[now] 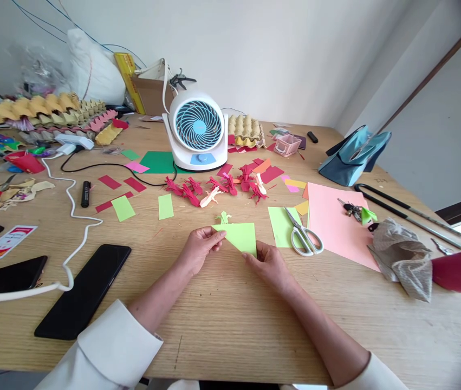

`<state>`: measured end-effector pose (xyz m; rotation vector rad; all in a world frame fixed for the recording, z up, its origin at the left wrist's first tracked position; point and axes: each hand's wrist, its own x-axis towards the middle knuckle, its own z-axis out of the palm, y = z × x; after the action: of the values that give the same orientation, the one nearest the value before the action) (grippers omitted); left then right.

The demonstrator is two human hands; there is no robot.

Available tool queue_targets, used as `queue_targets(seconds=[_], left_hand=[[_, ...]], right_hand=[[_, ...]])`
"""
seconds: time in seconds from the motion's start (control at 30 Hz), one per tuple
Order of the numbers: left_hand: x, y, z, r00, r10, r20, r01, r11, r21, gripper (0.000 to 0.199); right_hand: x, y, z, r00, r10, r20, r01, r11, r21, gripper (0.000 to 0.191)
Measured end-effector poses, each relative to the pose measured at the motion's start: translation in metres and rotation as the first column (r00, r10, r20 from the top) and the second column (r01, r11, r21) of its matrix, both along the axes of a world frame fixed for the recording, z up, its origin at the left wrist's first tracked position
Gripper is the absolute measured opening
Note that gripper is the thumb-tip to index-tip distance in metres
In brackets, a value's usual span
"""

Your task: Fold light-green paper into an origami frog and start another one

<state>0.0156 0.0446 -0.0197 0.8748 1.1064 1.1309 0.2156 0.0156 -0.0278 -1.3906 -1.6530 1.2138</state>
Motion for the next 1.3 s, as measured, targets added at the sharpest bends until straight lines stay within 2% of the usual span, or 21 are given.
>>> queue_targets(seconds=[0.13, 0.37, 0.63, 0.83, 1.03, 1.13, 1.3], left_hand=[[-0.006, 0.004, 0.001, 0.997, 0.063, 0.033, -0.062, 0.998, -0.02, 0.039], [-0.007, 0.003, 0.001, 0.995, 0.078, 0.058, -0.079, 0.997, 0.01, 0.037], [-0.008, 0.005, 0.003, 0.983, 0.157, 0.092, -0.161, 0.986, 0.044, 0.038], [-0.009, 0.007, 0.003, 0.971, 0.21, 0.117, -0.218, 0.974, 0.058, 0.038], [-0.011, 0.009, 0.001, 0.938, 0.283, 0.201, -0.287, 0.958, -0.012, 0.04], [-0.009, 0.008, 0.0, 0.942, 0.248, 0.226, -0.248, 0.968, -0.027, 0.039], [-0.001, 0.002, -0.003, 0.986, 0.08, 0.145, -0.075, 0.996, -0.042, 0.039]], right_hand=[[0.001, -0.001, 0.003, 1.0, -0.013, 0.022, 0.013, 1.0, 0.018, 0.031], [0.0, -0.001, 0.01, 0.997, -0.012, 0.079, 0.008, 0.999, 0.052, 0.037], [0.003, -0.002, 0.009, 0.991, 0.079, 0.11, -0.084, 0.996, 0.042, 0.027], [0.005, 0.0, 0.009, 0.987, 0.096, 0.128, -0.1, 0.995, 0.022, 0.032], [0.006, -0.001, 0.009, 0.991, 0.109, 0.083, -0.112, 0.993, 0.025, 0.022], [0.005, -0.001, 0.011, 0.992, 0.104, 0.069, -0.106, 0.994, 0.017, 0.019], [0.003, -0.001, 0.013, 0.996, 0.078, 0.045, -0.079, 0.997, 0.02, 0.019]])
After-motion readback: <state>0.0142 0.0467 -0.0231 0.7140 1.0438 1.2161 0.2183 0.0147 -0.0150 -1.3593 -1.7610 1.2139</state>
